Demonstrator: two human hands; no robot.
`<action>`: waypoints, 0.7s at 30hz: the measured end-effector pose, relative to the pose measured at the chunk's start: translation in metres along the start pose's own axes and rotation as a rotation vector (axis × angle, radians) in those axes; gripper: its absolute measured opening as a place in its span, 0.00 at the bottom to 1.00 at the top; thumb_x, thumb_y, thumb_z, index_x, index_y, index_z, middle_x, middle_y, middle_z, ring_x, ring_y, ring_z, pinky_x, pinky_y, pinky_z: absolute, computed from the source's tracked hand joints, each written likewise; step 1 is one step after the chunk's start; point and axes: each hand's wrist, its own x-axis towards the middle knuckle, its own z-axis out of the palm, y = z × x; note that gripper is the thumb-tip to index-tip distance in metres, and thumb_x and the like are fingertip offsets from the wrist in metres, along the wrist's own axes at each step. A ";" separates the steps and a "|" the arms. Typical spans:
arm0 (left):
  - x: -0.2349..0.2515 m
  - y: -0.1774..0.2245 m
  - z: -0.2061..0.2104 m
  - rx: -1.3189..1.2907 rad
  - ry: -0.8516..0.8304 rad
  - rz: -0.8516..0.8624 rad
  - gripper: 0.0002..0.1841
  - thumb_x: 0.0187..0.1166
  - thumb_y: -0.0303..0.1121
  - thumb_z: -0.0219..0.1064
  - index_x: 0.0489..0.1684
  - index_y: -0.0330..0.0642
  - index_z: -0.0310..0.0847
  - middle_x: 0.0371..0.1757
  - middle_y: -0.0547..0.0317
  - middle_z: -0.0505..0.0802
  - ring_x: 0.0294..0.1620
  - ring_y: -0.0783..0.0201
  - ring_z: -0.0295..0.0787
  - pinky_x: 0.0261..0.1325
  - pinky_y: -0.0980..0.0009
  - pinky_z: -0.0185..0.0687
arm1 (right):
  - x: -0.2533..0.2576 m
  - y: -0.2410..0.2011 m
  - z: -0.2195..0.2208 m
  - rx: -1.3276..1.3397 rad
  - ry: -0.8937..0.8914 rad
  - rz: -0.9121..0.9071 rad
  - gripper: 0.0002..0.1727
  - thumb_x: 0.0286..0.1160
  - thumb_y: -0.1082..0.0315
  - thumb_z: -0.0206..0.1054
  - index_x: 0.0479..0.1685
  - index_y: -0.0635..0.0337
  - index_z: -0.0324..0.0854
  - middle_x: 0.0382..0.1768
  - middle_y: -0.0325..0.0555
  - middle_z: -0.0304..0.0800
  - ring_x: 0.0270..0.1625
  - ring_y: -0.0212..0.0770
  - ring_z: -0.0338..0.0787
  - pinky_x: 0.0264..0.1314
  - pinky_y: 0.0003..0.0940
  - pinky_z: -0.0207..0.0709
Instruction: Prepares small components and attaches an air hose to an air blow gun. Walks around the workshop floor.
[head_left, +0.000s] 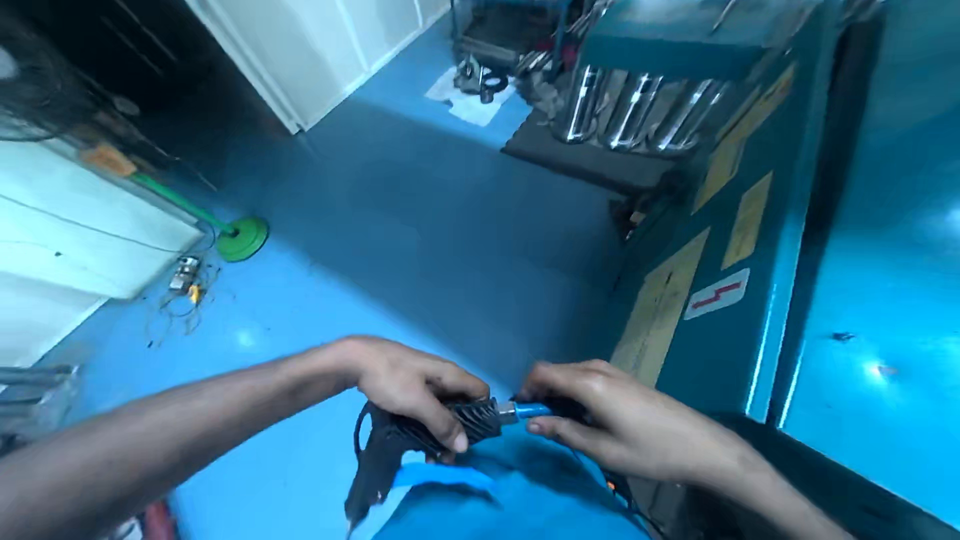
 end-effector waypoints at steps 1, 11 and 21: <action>0.005 -0.014 0.018 -0.115 0.002 0.088 0.16 0.77 0.35 0.63 0.57 0.36 0.74 0.42 0.59 0.91 0.40 0.74 0.90 0.47 0.73 0.88 | -0.011 0.006 0.001 0.017 -0.027 -0.044 0.15 0.88 0.56 0.61 0.49 0.57 0.86 0.33 0.38 0.89 0.34 0.26 0.86 0.40 0.23 0.81; 0.048 -0.045 0.146 -1.045 -0.022 0.330 0.23 0.81 0.46 0.60 0.72 0.47 0.72 0.50 0.45 0.93 0.39 0.53 0.96 0.39 0.60 0.95 | -0.063 -0.016 0.032 -0.276 0.025 -0.329 0.14 0.89 0.61 0.57 0.41 0.54 0.88 0.30 0.35 0.81 0.33 0.31 0.84 0.34 0.24 0.80; 0.042 0.012 0.204 -0.140 0.460 0.080 0.18 0.94 0.43 0.50 0.53 0.37 0.81 0.24 0.65 0.82 0.20 0.78 0.76 0.24 0.81 0.73 | -0.106 -0.031 0.042 -0.124 -0.326 -0.231 0.19 0.94 0.55 0.46 0.39 0.53 0.79 0.25 0.37 0.78 0.27 0.35 0.83 0.26 0.33 0.76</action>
